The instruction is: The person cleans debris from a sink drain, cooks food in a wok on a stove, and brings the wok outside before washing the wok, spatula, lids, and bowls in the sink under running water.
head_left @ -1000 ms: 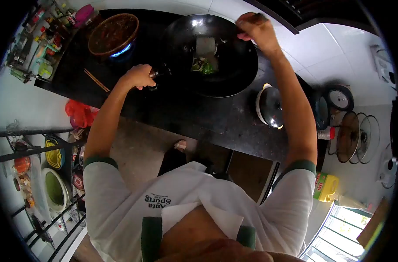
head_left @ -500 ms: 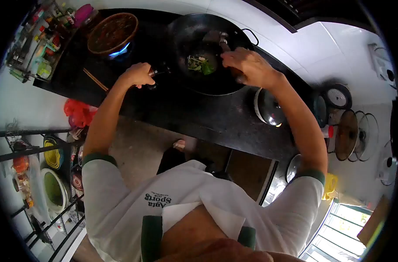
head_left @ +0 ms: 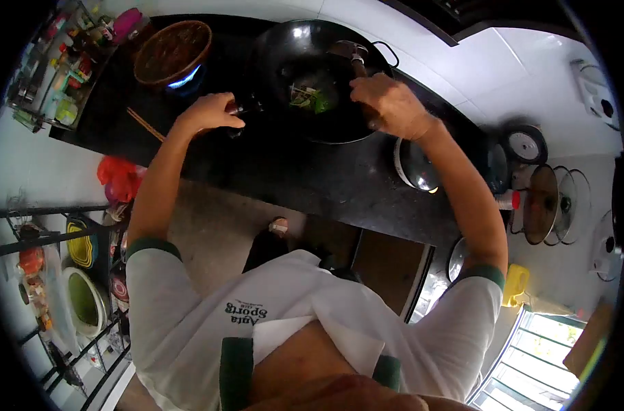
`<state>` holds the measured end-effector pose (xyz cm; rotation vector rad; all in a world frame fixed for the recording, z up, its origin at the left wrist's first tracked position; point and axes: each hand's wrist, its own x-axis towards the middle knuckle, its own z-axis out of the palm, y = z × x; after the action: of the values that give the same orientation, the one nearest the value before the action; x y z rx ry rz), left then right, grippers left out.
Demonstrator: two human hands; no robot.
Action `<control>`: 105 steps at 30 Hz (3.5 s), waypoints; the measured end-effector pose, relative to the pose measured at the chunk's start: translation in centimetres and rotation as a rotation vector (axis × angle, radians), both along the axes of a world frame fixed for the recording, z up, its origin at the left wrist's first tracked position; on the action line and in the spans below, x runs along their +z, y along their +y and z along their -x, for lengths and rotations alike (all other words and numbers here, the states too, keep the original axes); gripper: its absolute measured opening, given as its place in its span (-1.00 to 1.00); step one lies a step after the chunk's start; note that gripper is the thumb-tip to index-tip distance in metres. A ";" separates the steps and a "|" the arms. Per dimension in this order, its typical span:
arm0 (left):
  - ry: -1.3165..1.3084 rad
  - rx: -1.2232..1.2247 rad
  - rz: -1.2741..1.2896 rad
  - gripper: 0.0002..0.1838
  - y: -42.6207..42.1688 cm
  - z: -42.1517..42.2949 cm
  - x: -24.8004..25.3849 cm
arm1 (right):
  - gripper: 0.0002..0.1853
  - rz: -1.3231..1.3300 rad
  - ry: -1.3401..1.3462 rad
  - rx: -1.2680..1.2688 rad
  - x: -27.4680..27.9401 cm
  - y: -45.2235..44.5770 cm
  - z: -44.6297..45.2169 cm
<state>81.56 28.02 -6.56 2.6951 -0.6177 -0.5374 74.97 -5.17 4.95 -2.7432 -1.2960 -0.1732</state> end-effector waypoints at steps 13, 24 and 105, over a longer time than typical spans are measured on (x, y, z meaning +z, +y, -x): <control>0.361 -0.627 1.655 -0.49 -2.9 17.3 19.1 | -0.59 -0.002 -0.057 -0.017 -5.7 -0.5 3.5; -0.390 -0.031 1.081 -0.56 -0.2 12.7 16.2 | -0.65 -0.387 0.152 -0.527 4.0 -3.9 -4.3; 1.011 -2.123 -0.876 -0.78 -14.3 56.5 4.2 | -0.85 -0.277 0.073 -2.526 3.6 43.5 60.8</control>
<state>25.09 13.69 -2.37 0.4101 -2.8410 -2.5161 14.22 38.33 8.56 -2.0096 2.2237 -0.2571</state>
